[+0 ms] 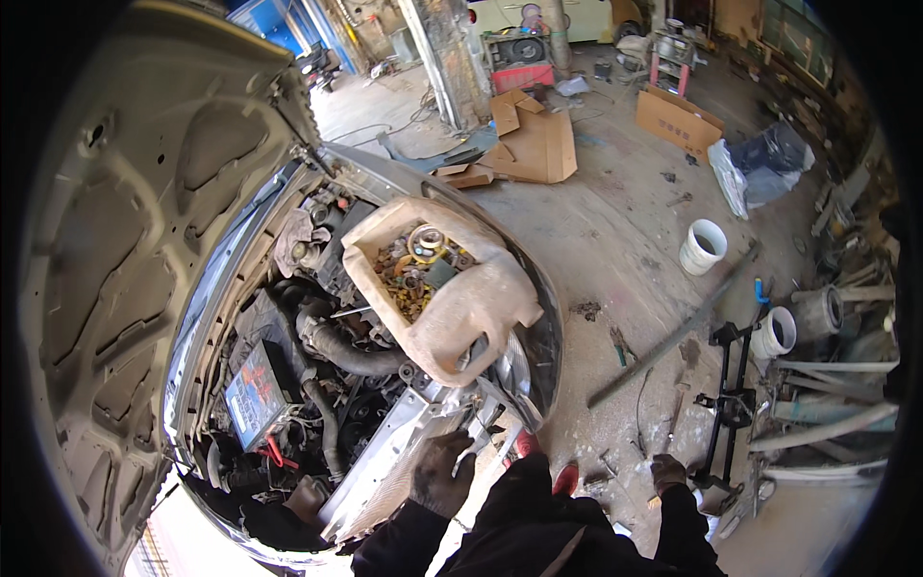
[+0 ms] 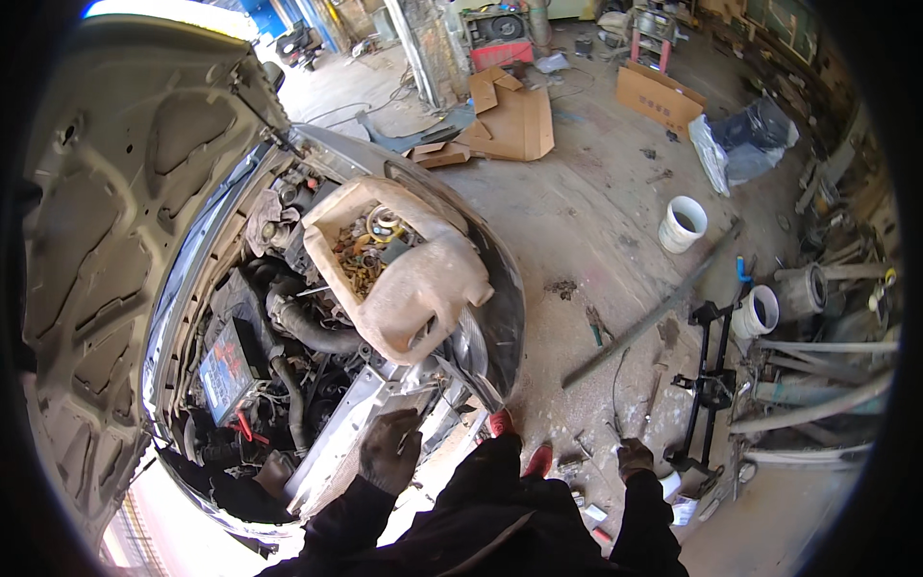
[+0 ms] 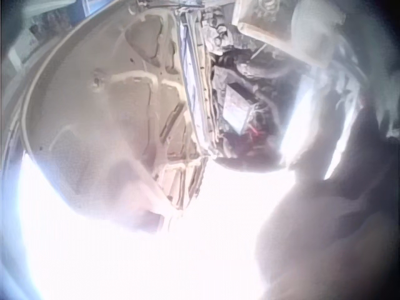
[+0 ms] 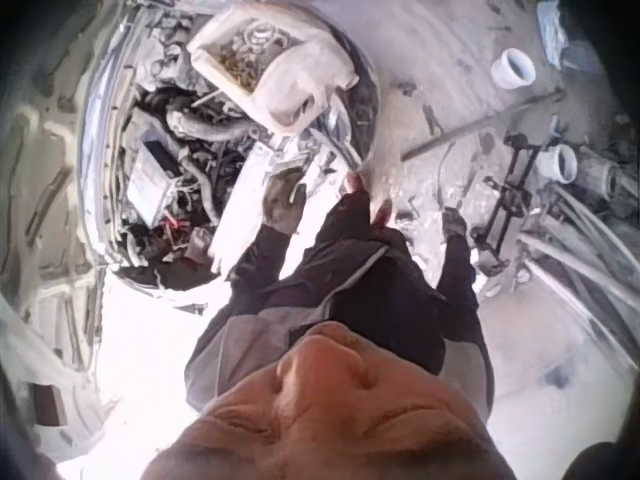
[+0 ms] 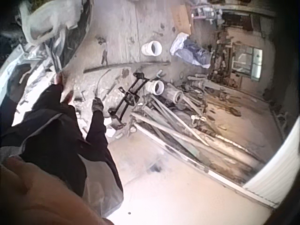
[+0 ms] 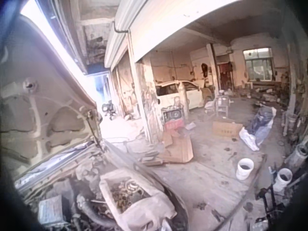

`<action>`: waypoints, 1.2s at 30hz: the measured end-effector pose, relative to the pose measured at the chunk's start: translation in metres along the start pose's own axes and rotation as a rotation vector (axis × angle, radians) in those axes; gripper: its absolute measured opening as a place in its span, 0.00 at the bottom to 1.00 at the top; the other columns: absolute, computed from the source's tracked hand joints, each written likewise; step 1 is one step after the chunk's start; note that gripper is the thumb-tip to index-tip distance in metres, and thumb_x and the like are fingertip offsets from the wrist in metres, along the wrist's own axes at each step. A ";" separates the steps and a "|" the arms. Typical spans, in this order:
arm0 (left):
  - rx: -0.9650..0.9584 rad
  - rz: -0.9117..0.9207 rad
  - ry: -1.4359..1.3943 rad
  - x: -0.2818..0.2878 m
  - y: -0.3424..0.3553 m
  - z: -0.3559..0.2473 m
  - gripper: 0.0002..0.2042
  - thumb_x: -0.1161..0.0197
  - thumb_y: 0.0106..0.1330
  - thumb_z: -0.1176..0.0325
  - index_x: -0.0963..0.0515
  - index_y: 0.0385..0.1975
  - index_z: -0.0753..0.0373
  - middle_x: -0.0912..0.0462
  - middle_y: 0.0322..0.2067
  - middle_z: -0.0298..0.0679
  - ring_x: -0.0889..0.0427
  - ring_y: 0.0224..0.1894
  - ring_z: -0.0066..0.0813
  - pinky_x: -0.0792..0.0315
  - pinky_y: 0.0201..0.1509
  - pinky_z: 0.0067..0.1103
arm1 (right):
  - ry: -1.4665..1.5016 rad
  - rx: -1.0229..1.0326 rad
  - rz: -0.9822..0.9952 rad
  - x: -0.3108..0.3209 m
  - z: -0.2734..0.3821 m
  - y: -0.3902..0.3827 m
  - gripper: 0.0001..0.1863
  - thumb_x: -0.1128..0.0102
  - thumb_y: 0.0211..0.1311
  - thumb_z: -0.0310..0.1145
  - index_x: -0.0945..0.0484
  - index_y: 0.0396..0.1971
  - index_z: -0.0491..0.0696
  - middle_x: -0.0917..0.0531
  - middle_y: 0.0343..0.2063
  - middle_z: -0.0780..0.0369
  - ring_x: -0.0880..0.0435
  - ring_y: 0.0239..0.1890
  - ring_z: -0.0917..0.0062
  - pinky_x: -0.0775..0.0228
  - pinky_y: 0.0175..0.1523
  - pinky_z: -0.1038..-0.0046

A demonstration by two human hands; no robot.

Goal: The person works on the front of a car with the hood open, repeatedly removing and repositioning the left headlight assembly. They use a hammer to tap the headlight housing and surrounding metal, then lift and lower the headlight multiple times. The person also reaches into a container of small parts and handles the headlight and bumper area throughout.

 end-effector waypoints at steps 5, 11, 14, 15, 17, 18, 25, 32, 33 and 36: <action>0.047 -0.327 0.232 0.009 0.045 0.079 0.17 0.27 0.62 0.78 0.17 0.51 0.63 0.13 0.53 0.49 0.15 0.55 0.51 0.20 0.61 0.40 | -0.285 0.693 -0.225 0.063 0.252 0.003 0.14 0.39 0.77 0.35 0.13 0.53 0.44 0.10 0.51 0.50 0.10 0.53 0.56 0.17 0.59 0.62; 0.387 -0.333 0.265 0.014 0.052 0.177 0.12 0.33 0.70 0.69 0.15 0.50 0.64 0.14 0.54 0.49 0.17 0.57 0.54 0.23 0.64 0.42 | -0.196 1.109 -0.391 0.139 0.576 -0.019 0.11 0.34 0.72 0.27 0.13 0.50 0.42 0.10 0.43 0.51 0.09 0.44 0.57 0.18 0.51 0.59; 0.471 -0.259 0.278 0.005 0.048 0.192 0.12 0.34 0.71 0.68 0.15 0.51 0.62 0.13 0.53 0.50 0.17 0.57 0.54 0.23 0.65 0.43 | -0.150 1.334 -0.359 0.139 0.689 -0.048 0.11 0.35 0.69 0.21 0.13 0.49 0.41 0.11 0.41 0.53 0.10 0.39 0.59 0.18 0.45 0.64; 0.417 -0.296 0.253 0.003 0.049 0.194 0.13 0.34 0.71 0.66 0.14 0.52 0.61 0.13 0.53 0.49 0.17 0.57 0.53 0.23 0.65 0.43 | -0.107 1.460 -0.273 0.134 0.719 -0.054 0.12 0.37 0.69 0.21 0.14 0.50 0.42 0.11 0.41 0.54 0.11 0.38 0.61 0.19 0.44 0.67; 0.417 -0.271 0.273 0.001 0.050 0.193 0.13 0.34 0.71 0.66 0.13 0.52 0.60 0.13 0.53 0.48 0.17 0.57 0.52 0.23 0.65 0.43 | -0.104 1.599 -0.073 0.117 0.766 -0.061 0.13 0.40 0.72 0.24 0.14 0.53 0.42 0.12 0.38 0.54 0.12 0.39 0.61 0.19 0.44 0.66; 0.405 -0.270 0.286 -0.001 0.052 0.192 0.13 0.34 0.70 0.66 0.13 0.52 0.60 0.13 0.53 0.48 0.17 0.57 0.51 0.23 0.65 0.43 | -0.073 1.654 0.052 0.105 0.786 -0.061 0.14 0.40 0.73 0.27 0.14 0.54 0.42 0.13 0.36 0.55 0.13 0.40 0.62 0.19 0.44 0.64; 0.485 -0.255 0.343 0.001 0.057 0.188 0.10 0.33 0.69 0.67 0.13 0.45 0.62 0.11 0.50 0.47 0.15 0.53 0.51 0.21 0.60 0.41 | -1.029 1.673 0.332 -0.016 0.880 -0.048 0.11 0.40 0.69 0.27 0.11 0.46 0.46 0.10 0.41 0.54 0.09 0.44 0.63 0.13 0.50 0.62; 0.594 -0.322 0.384 -0.001 0.060 0.184 0.07 0.33 0.69 0.69 0.12 0.40 0.63 0.10 0.46 0.46 0.13 0.50 0.50 0.20 0.58 0.40 | -1.373 1.682 0.472 -0.098 0.912 -0.041 0.16 0.38 0.72 0.31 0.09 0.52 0.43 0.08 0.52 0.50 0.07 0.55 0.58 0.16 0.61 0.57; 0.612 -0.338 0.373 -0.002 0.060 0.185 0.06 0.33 0.69 0.69 0.12 0.39 0.63 0.10 0.45 0.47 0.13 0.50 0.50 0.19 0.58 0.40 | -1.388 1.706 0.481 -0.105 0.913 -0.034 0.16 0.38 0.72 0.30 0.09 0.53 0.42 0.08 0.52 0.50 0.08 0.55 0.58 0.16 0.61 0.57; 0.662 -0.365 0.374 -0.004 0.060 0.186 0.07 0.34 0.69 0.68 0.12 0.38 0.63 0.10 0.45 0.47 0.13 0.50 0.50 0.19 0.58 0.40 | -1.331 1.699 0.529 -0.121 0.919 -0.016 0.17 0.40 0.73 0.30 0.10 0.55 0.42 0.08 0.54 0.51 0.07 0.55 0.57 0.16 0.61 0.57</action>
Point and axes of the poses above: each hand's wrist, its own y-axis towards the middle knuckle, its own x-axis out of the back of the hand, z = x × y, the point moved 1 cm from there along y, towards the middle knuckle
